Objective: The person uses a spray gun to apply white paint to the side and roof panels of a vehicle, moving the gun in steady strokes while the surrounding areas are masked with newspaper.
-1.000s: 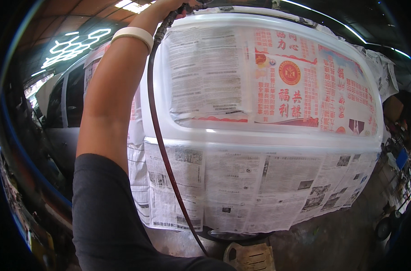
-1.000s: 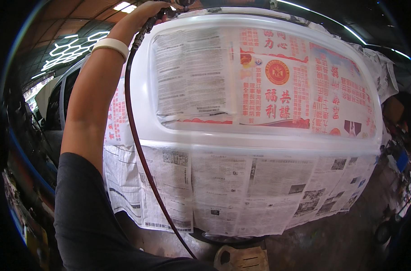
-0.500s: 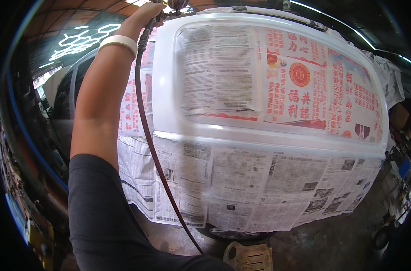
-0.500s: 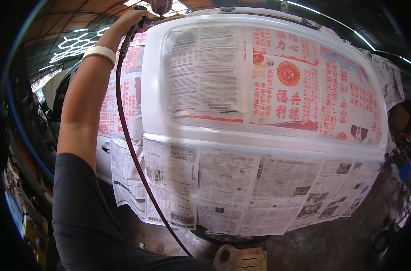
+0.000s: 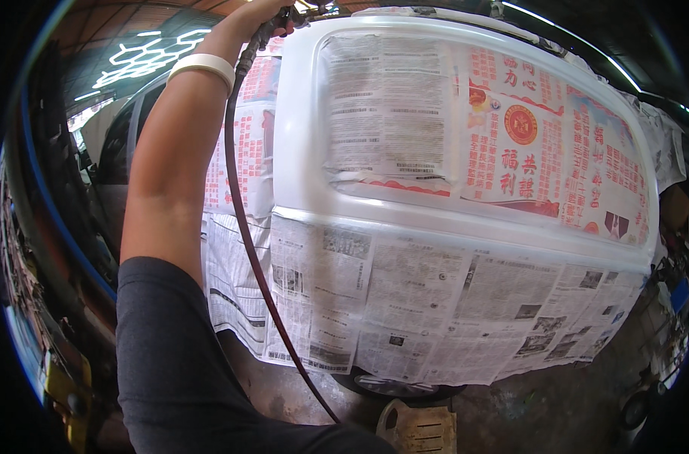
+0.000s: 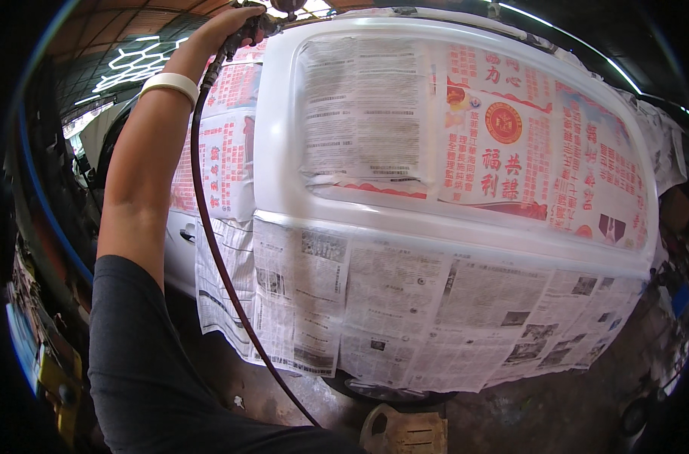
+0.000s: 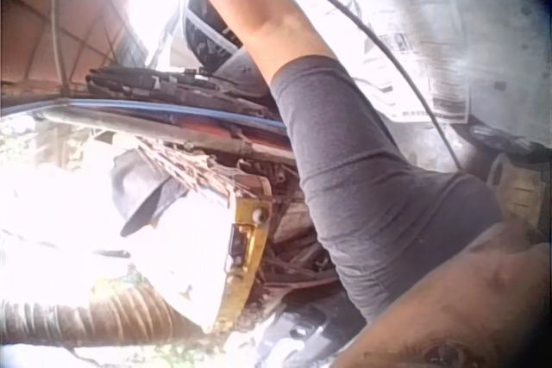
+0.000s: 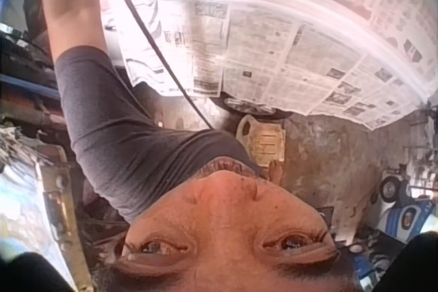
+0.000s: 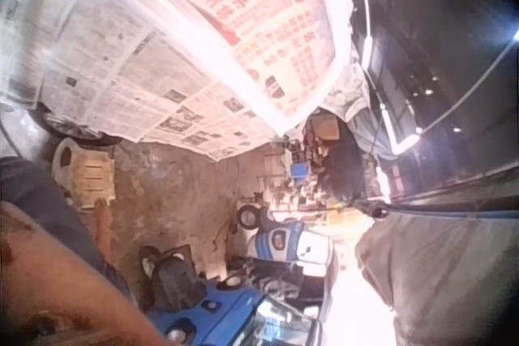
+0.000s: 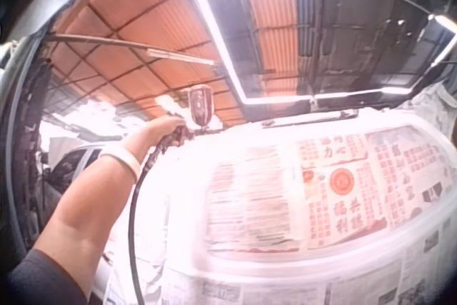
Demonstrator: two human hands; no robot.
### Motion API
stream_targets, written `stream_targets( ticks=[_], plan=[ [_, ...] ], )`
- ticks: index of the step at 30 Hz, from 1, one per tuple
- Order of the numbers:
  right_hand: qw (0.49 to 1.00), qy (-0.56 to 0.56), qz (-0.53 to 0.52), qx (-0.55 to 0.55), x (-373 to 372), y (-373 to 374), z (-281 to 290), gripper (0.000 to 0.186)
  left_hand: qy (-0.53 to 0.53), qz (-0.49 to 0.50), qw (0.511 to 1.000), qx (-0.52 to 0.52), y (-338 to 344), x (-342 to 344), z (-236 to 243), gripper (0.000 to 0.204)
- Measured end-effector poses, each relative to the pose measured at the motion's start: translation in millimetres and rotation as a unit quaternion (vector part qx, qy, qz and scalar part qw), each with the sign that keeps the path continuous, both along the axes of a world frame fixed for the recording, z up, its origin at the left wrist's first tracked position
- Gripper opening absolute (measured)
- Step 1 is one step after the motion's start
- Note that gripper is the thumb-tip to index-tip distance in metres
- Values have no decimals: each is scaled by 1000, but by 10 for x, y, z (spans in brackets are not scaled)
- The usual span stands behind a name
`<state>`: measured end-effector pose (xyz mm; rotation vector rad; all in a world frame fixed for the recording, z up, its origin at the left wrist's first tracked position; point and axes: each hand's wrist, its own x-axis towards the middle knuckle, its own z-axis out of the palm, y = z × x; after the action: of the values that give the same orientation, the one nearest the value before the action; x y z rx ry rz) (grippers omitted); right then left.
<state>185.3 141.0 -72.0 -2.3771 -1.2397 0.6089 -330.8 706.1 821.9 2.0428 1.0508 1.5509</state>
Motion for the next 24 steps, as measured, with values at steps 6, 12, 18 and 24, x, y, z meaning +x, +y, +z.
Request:
stream_targets(
  ticks=[6, 12, 18, 24],
  plan=[
    [1000, 9, -16, -17, -131, 23, 217, 33, 54, 187, 981, 16, -54, -281, -404, 39],
    [984, 157, 6, 89, 177, -50, -374, 34, 5, 250, 968, -14, -337, -435, -913, 40],
    [998, -3, 58, 17, 77, -156, -241, 33, 78, 194, 977, -40, -675, -202, -1165, 38],
    [995, -25, 88, 39, 112, -293, -424, 34, 34, 100, 992, -65, -921, -168, -1458, 37]
  ],
)
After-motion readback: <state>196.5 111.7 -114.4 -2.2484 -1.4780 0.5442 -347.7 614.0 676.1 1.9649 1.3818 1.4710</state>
